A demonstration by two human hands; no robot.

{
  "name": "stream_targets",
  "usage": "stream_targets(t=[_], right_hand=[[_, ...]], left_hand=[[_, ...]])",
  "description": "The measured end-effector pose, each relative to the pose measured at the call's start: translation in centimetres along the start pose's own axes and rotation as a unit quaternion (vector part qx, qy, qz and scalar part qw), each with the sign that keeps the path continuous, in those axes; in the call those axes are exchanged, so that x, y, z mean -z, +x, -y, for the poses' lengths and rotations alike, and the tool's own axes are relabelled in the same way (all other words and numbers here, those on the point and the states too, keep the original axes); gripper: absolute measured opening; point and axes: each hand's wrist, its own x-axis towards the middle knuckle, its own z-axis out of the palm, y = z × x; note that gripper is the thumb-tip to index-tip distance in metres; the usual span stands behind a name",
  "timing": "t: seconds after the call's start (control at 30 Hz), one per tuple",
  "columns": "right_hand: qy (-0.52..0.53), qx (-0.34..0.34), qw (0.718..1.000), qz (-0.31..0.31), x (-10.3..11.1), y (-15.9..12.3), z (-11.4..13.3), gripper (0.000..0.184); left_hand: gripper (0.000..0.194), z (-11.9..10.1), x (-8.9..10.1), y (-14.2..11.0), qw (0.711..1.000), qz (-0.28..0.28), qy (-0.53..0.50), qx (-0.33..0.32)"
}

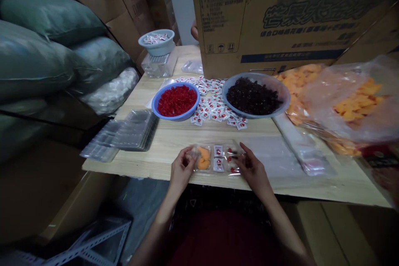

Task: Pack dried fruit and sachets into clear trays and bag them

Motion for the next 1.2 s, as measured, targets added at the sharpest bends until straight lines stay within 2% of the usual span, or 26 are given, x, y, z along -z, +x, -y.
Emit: stream_targets(t=[0.13,0.2,0.37,0.47,0.6,0.7,0.77,0.83,0.93,1.0,1.07,1.13,1.2], right_hand=[[-0.156,0.072,0.984,-0.04,0.1,0.4,-1.7,0.054],[-0.194,0.085,0.976,-0.051,0.3,0.6,-2.3,0.051],[-0.215,0.077,0.974,-0.016,0.6,0.4,-3.1,0.053],[-0.205,0.069,0.976,-0.005,0.8,0.2,-3.2,0.053],[-0.224,0.064,0.971,-0.042,0.4,0.4,-3.0,0.05],[-0.218,0.049,0.972,-0.072,-0.2,0.9,-2.9,0.053],[-0.17,0.022,0.982,-0.074,-0.5,1.0,-2.8,0.059],[-0.069,-0.022,0.995,-0.066,-0.5,1.0,-2.6,0.067],[0.136,-0.09,0.986,-0.025,-0.2,0.4,-1.7,0.07],[0.234,-0.123,0.964,0.0,0.2,-0.2,-0.9,0.067],[0.276,-0.15,0.949,0.006,0.3,-0.9,-0.2,0.066],[0.288,-0.163,0.944,0.011,0.2,-1.5,0.3,0.069],[0.285,-0.165,0.944,0.024,0.0,-1.8,0.5,0.072]], left_hand=[[0.04,1.5,-0.1,0.6,0.994,0.006,0.102,-0.039],[0.04,1.8,0.0,1.0,0.989,0.013,0.135,-0.062],[0.033,2.1,-0.2,2.0,0.977,0.031,0.182,-0.105],[0.032,2.0,-0.6,2.5,0.964,0.022,0.218,-0.149],[0.025,1.8,-0.8,3.2,0.954,0.007,0.261,-0.146],[0.02,1.6,-0.8,3.3,0.959,0.039,0.251,-0.128],[0.018,1.4,-0.8,3.1,0.966,0.057,0.222,-0.118],[0.018,1.4,-0.8,2.5,0.981,0.058,0.162,-0.09],[0.025,1.4,-0.9,1.3,0.997,0.072,-0.007,-0.003],[0.031,1.2,-0.9,0.3,0.984,0.081,-0.143,0.067],[0.041,0.7,-0.7,-0.7,0.955,0.093,-0.249,0.134],[0.045,0.2,-0.5,-1.7,0.925,0.133,-0.298,0.192],[0.039,-0.1,-0.3,-2.5,0.905,0.178,-0.307,0.233]])
